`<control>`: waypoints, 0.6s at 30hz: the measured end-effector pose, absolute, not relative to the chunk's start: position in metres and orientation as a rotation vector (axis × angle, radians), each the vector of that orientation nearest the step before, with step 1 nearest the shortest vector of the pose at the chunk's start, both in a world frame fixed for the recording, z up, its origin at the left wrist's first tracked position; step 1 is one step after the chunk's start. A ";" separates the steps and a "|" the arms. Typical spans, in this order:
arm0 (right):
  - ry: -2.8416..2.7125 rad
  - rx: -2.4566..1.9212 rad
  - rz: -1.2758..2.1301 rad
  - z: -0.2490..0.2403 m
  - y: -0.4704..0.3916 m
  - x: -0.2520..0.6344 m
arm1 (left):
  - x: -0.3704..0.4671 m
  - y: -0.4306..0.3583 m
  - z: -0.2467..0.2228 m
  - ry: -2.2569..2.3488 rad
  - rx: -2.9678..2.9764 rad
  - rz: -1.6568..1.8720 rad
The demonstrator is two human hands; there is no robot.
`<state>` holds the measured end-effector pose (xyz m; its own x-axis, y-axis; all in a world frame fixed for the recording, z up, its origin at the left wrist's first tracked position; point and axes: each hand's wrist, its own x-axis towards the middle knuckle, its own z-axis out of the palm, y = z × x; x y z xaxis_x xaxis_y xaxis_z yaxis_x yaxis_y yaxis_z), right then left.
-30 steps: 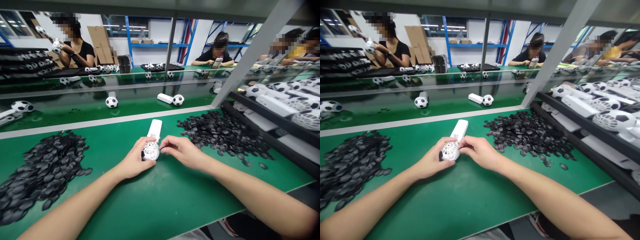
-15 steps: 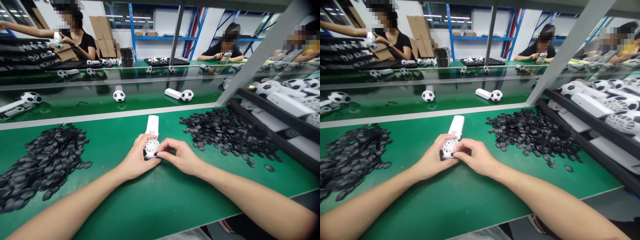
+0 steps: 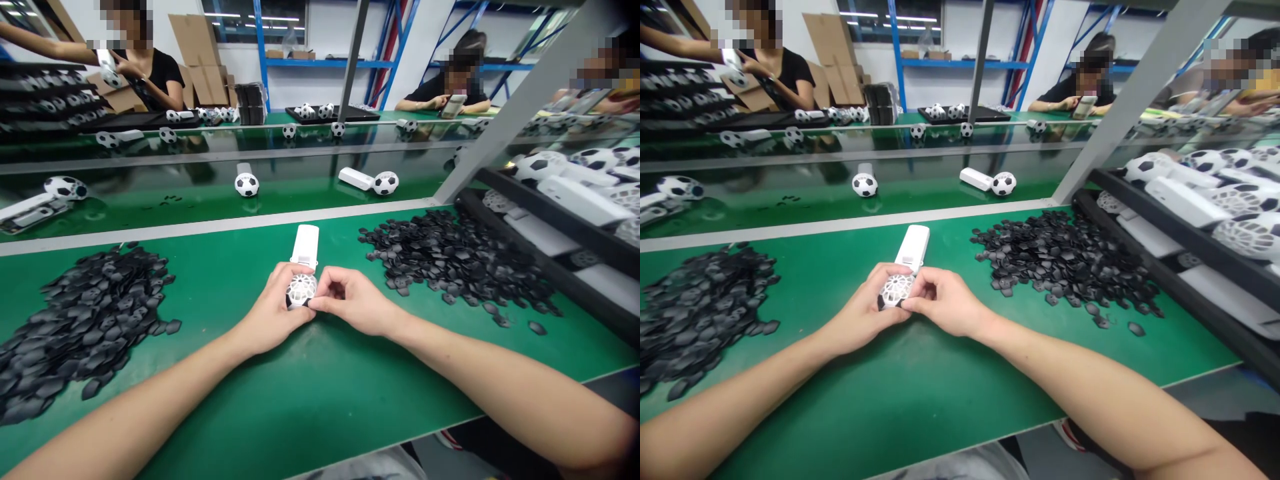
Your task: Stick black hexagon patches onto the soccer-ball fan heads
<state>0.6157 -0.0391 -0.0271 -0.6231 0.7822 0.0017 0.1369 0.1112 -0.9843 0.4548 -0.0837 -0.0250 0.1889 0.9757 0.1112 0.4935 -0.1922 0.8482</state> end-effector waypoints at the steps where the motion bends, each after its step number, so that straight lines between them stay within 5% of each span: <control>1: -1.860 -0.896 1.548 -0.026 -0.037 0.617 | 0.453 -0.083 -0.025 1.378 1.791 0.891; 4: -1.938 -0.932 1.467 -0.020 -0.022 0.629 | 0.446 -0.080 -0.022 1.339 1.808 0.816; 9: -2.205 -1.271 0.817 -0.008 0.004 0.663 | 0.439 -0.075 -0.020 1.404 1.858 0.766; 18: -2.601 -1.304 0.722 -0.014 -0.007 0.661 | 0.434 -0.072 -0.018 1.423 1.837 0.734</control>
